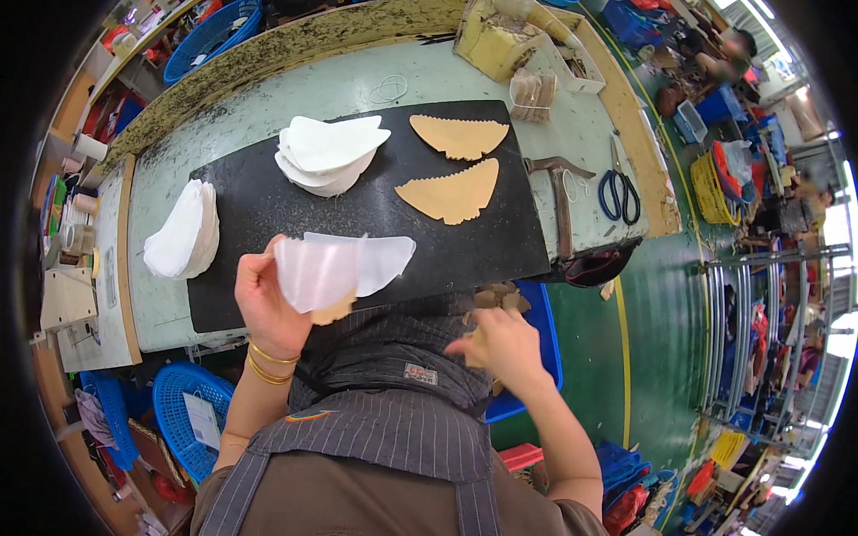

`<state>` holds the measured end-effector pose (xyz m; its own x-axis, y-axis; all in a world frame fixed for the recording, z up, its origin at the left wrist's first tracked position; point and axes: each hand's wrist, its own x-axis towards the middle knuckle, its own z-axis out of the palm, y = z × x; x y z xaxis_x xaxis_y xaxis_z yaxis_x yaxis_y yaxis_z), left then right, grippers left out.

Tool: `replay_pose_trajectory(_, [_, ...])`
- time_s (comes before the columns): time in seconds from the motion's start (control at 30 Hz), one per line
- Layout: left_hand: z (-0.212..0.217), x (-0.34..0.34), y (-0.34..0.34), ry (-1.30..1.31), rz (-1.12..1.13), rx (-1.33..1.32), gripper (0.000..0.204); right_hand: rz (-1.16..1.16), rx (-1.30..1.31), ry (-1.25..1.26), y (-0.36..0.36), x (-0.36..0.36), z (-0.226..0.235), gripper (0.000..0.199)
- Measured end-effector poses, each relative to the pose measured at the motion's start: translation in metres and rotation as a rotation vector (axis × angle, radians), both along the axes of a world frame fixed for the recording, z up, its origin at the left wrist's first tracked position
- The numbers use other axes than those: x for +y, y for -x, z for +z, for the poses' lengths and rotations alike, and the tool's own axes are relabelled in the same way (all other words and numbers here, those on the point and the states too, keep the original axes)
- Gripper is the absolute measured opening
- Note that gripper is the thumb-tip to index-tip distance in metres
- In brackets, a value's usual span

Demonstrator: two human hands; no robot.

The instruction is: The worker is sorting and stacking white and tan shoe components on a workstation.

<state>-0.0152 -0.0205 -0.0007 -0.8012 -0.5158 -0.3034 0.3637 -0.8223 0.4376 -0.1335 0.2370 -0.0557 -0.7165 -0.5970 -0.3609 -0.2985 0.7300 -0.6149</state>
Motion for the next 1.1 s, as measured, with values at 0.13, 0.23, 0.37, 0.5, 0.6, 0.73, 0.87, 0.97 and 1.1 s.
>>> replay_pose_trajectory(0.13, [-0.011,0.018,0.000,0.070,-0.087,0.131,0.021,0.306,0.691,0.560,-0.033,-0.066,0.043,0.041])
replay_pose_trajectory(0.23, [-0.018,0.032,-0.005,0.062,-0.123,0.163,0.030,0.310,0.809,0.688,-0.027,-0.079,0.030,0.044])
replay_pose_trajectory(0.37, [-0.015,0.038,-0.027,0.220,-0.337,0.109,0.071,0.513,0.985,0.688,-0.013,-0.083,0.042,0.033])
replay_pose_trajectory(0.5, [-0.012,0.032,-0.028,0.394,-0.398,0.127,0.092,0.399,1.055,0.677,0.003,-0.086,0.039,0.026])
replay_pose_trajectory(0.6, [-0.013,0.032,-0.029,0.125,-0.429,0.316,0.082,0.321,1.038,0.672,0.012,-0.084,0.035,0.028])
replay_pose_trajectory(0.73, [-0.020,0.042,-0.007,0.314,-0.297,-0.033,0.048,0.375,0.759,0.824,0.002,-0.102,0.040,0.038])
replay_pose_trajectory(0.87, [-0.018,0.038,0.003,0.321,-0.087,-0.145,0.032,-0.044,0.584,0.965,0.001,-0.099,0.041,0.040])
replay_pose_trajectory(0.97, [-0.013,0.044,0.013,0.393,0.001,-0.099,0.029,0.099,0.564,0.886,-0.016,-0.110,0.046,0.028])
replay_pose_trajectory(1.1, [-0.012,0.051,0.017,0.451,0.067,-0.077,0.023,0.018,0.512,0.921,-0.018,-0.116,0.044,0.016])
